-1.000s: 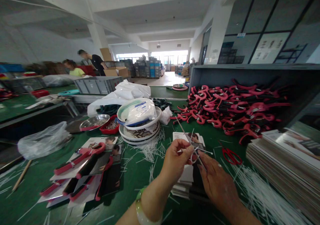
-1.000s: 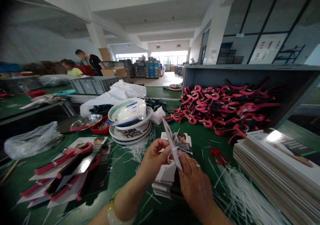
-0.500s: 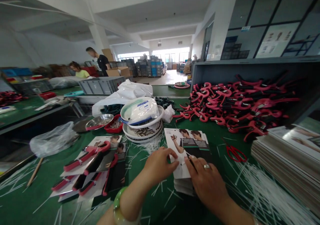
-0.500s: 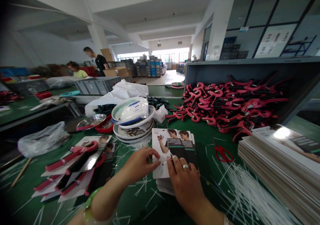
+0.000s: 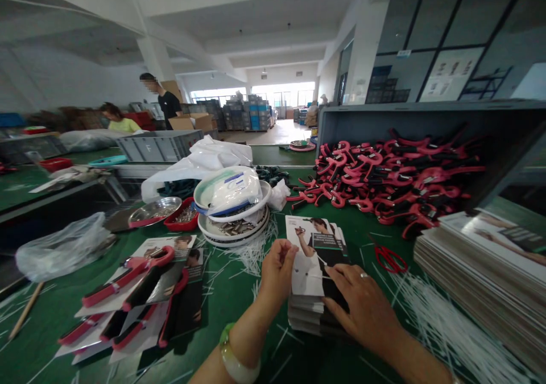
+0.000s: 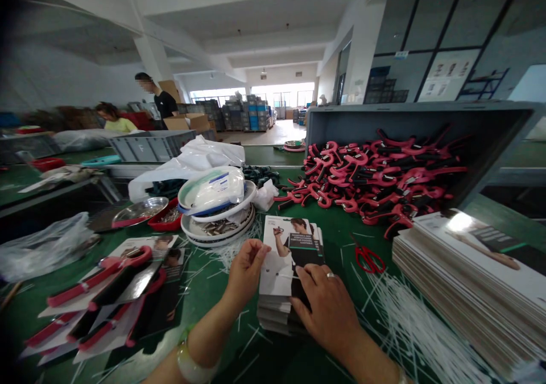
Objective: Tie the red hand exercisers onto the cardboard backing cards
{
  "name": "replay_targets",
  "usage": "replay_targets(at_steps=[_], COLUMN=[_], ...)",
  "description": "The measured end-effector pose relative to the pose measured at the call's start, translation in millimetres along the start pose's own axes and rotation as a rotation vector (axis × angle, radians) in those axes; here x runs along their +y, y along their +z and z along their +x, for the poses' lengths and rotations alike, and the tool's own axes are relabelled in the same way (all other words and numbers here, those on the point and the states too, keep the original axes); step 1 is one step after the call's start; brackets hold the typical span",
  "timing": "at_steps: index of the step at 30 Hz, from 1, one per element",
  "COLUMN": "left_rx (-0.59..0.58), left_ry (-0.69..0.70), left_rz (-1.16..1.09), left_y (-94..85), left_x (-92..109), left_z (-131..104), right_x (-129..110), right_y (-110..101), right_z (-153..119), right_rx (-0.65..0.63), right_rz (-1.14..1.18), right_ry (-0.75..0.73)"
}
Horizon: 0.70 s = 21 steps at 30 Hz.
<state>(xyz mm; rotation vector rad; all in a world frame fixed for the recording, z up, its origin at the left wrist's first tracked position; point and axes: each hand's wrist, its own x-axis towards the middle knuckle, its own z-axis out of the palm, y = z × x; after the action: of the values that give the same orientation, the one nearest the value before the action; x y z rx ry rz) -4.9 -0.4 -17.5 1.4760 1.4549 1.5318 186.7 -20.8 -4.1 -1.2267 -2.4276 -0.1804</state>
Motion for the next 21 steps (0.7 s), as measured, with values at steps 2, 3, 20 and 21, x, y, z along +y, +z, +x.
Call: replay_targets(at_steps=[2,3,20,21], left_rx=[-0.005,-0.001,-0.534,-0.537], left_ry=[-0.001,0.026,-0.217,-0.216], left_rz=[-0.002,0.035,-0.052,-0.069], left_y=[3.6,4.1,-13.0,-13.6], left_x=[-8,-11,-33,-35], left_z=[-4,-7,-11,-11], right_x=[18,30,258,260], right_y=[-8,-11,52,53], right_z=[-2,0,121,123], right_rx=[-0.088,-0.139,0.118,0.157], right_rz=[0.137,0.212,-0.046,0.004], right_ry=[-0.016,-0.015,0.976,0.972])
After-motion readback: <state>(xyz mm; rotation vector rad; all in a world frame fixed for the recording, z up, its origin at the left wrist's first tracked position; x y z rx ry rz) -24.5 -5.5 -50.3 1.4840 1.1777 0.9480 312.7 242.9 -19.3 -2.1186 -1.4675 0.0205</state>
